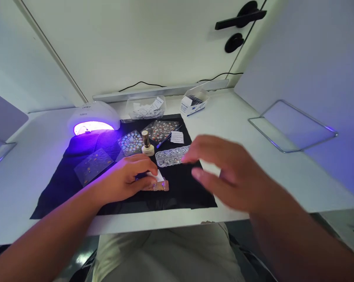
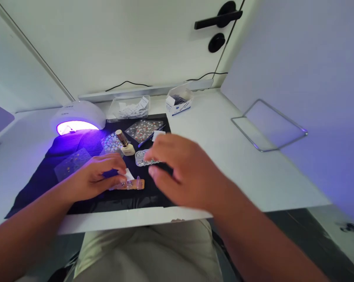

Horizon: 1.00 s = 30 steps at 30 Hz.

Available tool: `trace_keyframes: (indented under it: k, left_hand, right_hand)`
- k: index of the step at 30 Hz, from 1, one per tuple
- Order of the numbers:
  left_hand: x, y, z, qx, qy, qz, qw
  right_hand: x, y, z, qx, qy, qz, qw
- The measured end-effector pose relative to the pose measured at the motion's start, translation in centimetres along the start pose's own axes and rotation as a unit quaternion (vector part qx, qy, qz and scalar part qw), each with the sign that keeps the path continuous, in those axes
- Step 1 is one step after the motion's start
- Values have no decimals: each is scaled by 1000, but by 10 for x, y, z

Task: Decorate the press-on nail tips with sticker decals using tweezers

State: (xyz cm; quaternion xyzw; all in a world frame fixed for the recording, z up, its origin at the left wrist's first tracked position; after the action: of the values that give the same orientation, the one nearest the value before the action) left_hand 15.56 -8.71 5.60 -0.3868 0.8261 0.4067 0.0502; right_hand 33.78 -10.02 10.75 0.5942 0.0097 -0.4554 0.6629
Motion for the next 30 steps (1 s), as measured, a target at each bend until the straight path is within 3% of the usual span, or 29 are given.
trace_keyframes:
  k: [5,8,13,19,30]
  left_hand:
    - [-6,-4,2,2,2,-8,1000]
    - [-10,-6,-2,5,-3,-8,1000]
    - [-16,-12,-10,9,-14,47,999]
    - [-15,-18,-7,-9,-17,97,995]
    - [-16,-28,-5,-63,-24,128,990]
  right_hand:
    - [68,-45,23,-8,-79,23,997]
    - [86,-60,30,59,-123,20,990]
    - [87,-73,39,148,-151,75,975]
    - [88,-90,44,158,-169,148,961]
    - [78,-101,45,160,-168,155,960]
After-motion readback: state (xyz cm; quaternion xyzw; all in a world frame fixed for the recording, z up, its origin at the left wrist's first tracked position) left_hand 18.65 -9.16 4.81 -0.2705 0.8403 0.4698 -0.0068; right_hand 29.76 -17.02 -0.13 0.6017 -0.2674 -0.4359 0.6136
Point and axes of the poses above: each hand's wrist, its own x-axis away from the middle knuckle, its own y-axis out of the back of the hand, z = x × y, the point moved 6 cm from there along -x, towards the middle knuckle, and after that the axes turned 7 degrees about x, right-handed, at the moved point
